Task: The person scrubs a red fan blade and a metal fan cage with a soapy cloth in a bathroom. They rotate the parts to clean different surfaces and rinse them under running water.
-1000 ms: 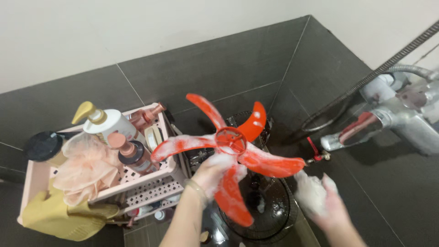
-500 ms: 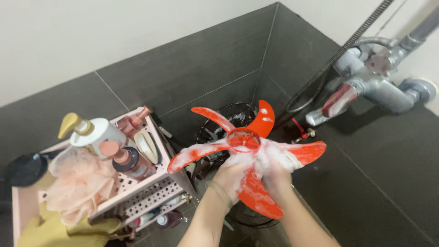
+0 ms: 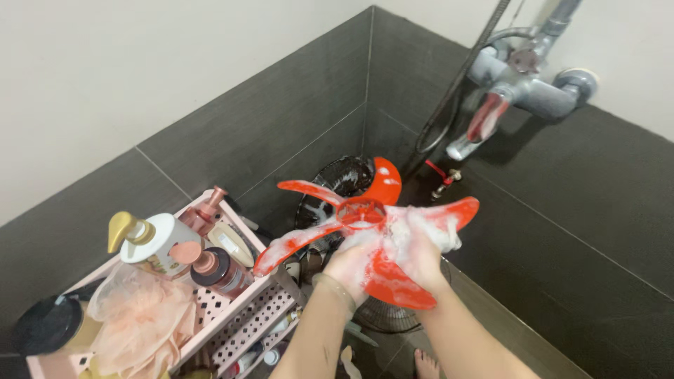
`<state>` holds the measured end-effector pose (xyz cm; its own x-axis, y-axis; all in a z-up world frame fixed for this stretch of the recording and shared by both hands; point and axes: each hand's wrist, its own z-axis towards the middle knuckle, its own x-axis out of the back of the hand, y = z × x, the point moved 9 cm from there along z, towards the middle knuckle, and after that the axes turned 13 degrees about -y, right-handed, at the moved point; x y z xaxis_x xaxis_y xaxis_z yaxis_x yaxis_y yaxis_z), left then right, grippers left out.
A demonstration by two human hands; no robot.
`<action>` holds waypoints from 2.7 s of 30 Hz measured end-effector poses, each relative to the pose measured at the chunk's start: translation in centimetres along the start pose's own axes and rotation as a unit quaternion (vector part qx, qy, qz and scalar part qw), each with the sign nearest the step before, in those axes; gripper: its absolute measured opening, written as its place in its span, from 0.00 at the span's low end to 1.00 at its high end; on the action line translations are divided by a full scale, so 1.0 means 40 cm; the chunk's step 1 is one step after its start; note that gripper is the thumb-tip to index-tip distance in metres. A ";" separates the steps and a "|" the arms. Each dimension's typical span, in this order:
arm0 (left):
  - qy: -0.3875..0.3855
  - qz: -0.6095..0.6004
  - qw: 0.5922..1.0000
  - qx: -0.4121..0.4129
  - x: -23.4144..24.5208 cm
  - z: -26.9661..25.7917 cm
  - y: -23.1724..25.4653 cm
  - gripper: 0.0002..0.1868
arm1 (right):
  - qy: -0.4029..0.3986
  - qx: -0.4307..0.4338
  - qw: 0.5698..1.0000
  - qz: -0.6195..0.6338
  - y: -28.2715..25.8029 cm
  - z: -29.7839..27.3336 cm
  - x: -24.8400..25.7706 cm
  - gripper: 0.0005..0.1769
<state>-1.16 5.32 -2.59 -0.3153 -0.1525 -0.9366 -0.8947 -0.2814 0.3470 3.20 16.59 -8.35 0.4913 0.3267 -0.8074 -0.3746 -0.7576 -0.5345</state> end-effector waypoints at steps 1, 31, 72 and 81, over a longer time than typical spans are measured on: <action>-0.040 0.002 0.999 -0.005 -0.009 0.001 0.007 0.10 | 0.002 0.018 1.000 -0.007 -0.039 -0.003 0.019 0.13; 0.003 0.062 0.998 0.012 -0.095 0.166 -0.181 0.04 | 0.041 0.082 0.996 -0.017 -0.365 0.012 0.140 0.07; 0.385 0.401 0.789 -0.261 0.046 -0.002 -0.102 0.55 | -0.098 -0.070 0.947 -0.298 -0.443 -0.218 0.198 0.19; 0.329 0.490 0.787 -0.180 -0.060 -0.026 -0.044 0.43 | -0.078 -0.223 0.912 -0.336 -0.465 -0.139 0.049 0.20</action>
<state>1.48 5.20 -0.91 -0.4591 -0.8881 -0.0247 -0.1390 0.0444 0.9893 15.49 28.20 1.41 0.3601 0.8522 -0.3794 0.3443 -0.4994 -0.7950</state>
